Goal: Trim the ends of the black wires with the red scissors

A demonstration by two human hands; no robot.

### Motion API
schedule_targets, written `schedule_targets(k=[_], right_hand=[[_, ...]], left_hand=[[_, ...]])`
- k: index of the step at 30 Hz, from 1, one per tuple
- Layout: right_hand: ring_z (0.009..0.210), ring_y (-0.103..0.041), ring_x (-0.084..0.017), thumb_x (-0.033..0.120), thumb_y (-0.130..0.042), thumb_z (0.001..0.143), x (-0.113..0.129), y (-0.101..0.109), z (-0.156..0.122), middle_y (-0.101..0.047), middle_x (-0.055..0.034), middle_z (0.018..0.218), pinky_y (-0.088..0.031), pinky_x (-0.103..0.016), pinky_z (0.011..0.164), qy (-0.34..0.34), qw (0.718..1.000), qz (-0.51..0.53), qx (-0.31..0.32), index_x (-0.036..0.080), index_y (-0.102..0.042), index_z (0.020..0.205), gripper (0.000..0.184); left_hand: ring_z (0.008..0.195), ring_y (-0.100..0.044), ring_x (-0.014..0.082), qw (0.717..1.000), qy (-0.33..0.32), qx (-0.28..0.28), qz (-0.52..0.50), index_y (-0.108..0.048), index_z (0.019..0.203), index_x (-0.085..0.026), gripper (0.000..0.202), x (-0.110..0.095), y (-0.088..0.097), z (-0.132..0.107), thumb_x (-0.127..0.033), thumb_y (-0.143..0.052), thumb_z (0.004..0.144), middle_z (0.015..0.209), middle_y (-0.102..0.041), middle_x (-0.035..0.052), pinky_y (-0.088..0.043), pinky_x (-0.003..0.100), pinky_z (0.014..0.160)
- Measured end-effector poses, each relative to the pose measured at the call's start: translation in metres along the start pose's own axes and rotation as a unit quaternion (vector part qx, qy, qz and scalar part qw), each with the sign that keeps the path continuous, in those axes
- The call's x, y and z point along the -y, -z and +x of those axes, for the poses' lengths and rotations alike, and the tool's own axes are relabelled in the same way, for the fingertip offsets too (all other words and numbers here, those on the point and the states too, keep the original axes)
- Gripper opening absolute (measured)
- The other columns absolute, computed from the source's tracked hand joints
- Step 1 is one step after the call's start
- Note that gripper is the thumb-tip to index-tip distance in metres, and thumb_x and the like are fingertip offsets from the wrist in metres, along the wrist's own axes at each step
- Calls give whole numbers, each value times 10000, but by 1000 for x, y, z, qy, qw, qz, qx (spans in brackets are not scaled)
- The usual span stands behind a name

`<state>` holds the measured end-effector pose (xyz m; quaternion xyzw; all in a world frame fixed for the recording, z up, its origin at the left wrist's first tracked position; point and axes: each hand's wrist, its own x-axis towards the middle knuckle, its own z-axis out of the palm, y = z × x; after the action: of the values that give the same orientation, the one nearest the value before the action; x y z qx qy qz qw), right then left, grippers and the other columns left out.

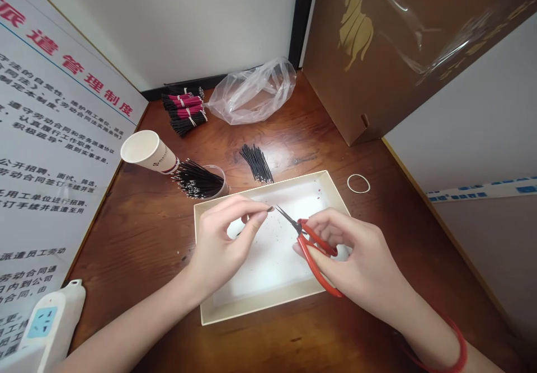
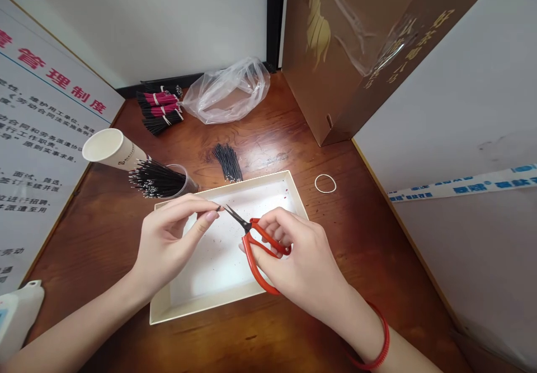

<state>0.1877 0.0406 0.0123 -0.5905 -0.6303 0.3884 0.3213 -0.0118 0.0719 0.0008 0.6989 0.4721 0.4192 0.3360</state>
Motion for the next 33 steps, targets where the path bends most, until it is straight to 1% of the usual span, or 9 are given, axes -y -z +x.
schedule_targets(k=[2,6,11,22,29,33], right_hand=[[517,-547,-55,221,-693,769,1,-1,-1,-610,40,591,-459,-155,496,-7,1000,6,-1,182,-618,734,91],[497,-511,-28,182,-708,745,2,0,-1,-587,58,565,-424,-115,477,-5,1000,1,-2,177,-614,702,104],[507,-511,-26,180,-719,750,1,0,-1,-600,57,573,-434,-113,495,-10,1000,3,5,174,-627,718,98],[505,-508,-26,184,-728,751,1,1,-1,-619,57,575,-432,-113,495,-10,1000,13,14,173,-642,718,93],[510,-495,-28,172,-712,763,-3,2,-2,-611,53,577,-425,-112,491,-8,999,18,25,171,-631,713,95],[517,-503,-29,170,-700,772,-4,2,-2,-623,49,595,-429,-114,498,-18,999,20,35,171,-637,725,79]], left_hand=[[719,-658,133,1000,-22,0,19,-740,856,-180,116,0,0,-1,-106,-655,883,793,-751,26,-525,252,657],[728,-661,111,998,-43,-3,39,-731,871,-167,124,1,-1,-2,-72,-651,881,811,-752,19,-522,222,666],[736,-661,104,998,-43,5,42,-728,867,-160,122,2,-1,-2,-62,-656,876,817,-751,16,-523,209,675],[736,-658,89,998,-54,1,32,-732,865,-159,134,1,-1,-2,-44,-662,868,811,-749,8,-521,187,684],[734,-652,88,999,-44,8,18,-733,867,-163,130,2,-1,-1,-55,-661,874,807,-741,7,-521,190,687],[728,-650,89,999,-40,8,13,-733,862,-168,133,3,0,-1,-58,-659,876,803,-739,3,-519,192,680]])
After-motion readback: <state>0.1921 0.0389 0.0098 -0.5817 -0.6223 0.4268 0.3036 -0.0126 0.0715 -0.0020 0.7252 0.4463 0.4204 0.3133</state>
